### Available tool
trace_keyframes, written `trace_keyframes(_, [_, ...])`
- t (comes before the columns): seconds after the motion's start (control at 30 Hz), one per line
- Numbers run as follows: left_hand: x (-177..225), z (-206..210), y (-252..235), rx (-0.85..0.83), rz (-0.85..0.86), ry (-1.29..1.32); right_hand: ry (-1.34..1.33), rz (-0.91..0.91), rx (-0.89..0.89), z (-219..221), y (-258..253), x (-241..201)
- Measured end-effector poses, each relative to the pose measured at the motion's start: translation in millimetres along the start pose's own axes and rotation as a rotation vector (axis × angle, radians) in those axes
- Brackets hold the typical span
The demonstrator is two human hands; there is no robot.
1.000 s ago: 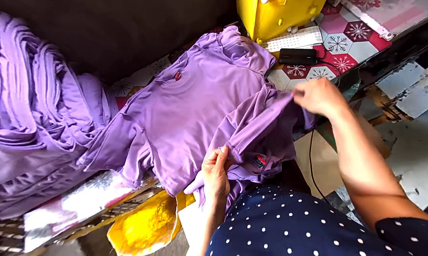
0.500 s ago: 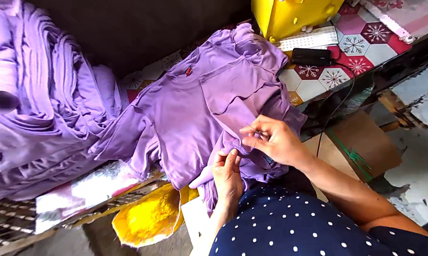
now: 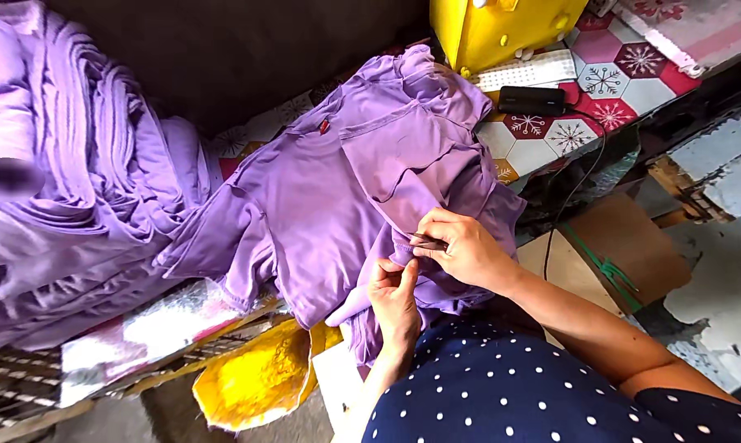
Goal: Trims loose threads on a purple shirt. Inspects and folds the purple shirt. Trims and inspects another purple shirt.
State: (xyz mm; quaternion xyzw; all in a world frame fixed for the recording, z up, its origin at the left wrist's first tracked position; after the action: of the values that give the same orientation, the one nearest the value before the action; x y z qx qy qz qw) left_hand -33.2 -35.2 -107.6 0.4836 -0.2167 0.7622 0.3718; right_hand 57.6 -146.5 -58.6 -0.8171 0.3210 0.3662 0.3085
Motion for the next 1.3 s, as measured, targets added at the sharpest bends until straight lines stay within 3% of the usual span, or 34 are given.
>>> trace_keyframes(0.33, [10, 3, -4, -0.161, 0.15, -0.144, -0.11, -0.004, 0.05, -11, 1, -26])
trace_keyframes(0.43, [10, 3, -4, -0.132, 0.112, -0.131, -0.217, -0.04, -0.021, -5, 4, -39])
trace_keyframes(0.53, [5, -6, -4, 0.009, -0.062, -0.043, -0.364, 0.002, -0.037, -19, 13, -37])
trace_keyframes(0.6, [2, -13, -4, 0.089, -0.151, 0.014, -0.146, 0.134, 0.056, -59, 22, -11])
trace_keyframes(0.7, [0, -17, -2, 0.136, -0.239, 0.07, 0.531, 0.467, 0.158, -126, 39, 43])
trace_keyframes(0.77, [0, -17, -1, 0.125, -0.285, 0.115, 0.606, 0.593, 0.246, -139, 47, 61])
trace_keyframes(0.87, [1, -12, 1, 0.109, -0.325, 0.148, 0.131, 0.356, 0.317, -102, 43, 39])
trace_keyframes(0.97, [4, -10, 2, 0.083, -0.286, 0.097, -0.189, 0.049, 0.183, -38, 24, 8])
trace_keyframes(1.03, [7, -10, 2, 0.063, -0.236, 0.054, -0.153, -0.106, 0.053, -9, 13, -1])
trace_keyframes(1.1, [10, -10, 2, 0.05, -0.179, 0.033, -0.069, -0.143, -0.073, 8, 7, 0])
trace_keyframes(1.3, [12, -15, -1, 0.023, -0.064, -0.032, -0.044, -0.221, 0.046, 15, 12, 13])
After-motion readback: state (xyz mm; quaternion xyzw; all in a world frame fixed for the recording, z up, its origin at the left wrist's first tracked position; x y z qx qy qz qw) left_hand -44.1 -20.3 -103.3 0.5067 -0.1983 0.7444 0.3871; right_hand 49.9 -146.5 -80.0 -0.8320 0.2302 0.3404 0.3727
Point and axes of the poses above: each hand's wrist, its own y-axis away from the middle knuckle, its own z-axis out of the palm, x = y × z, the point moved 5 cm from there along -y, towards the middle knuckle
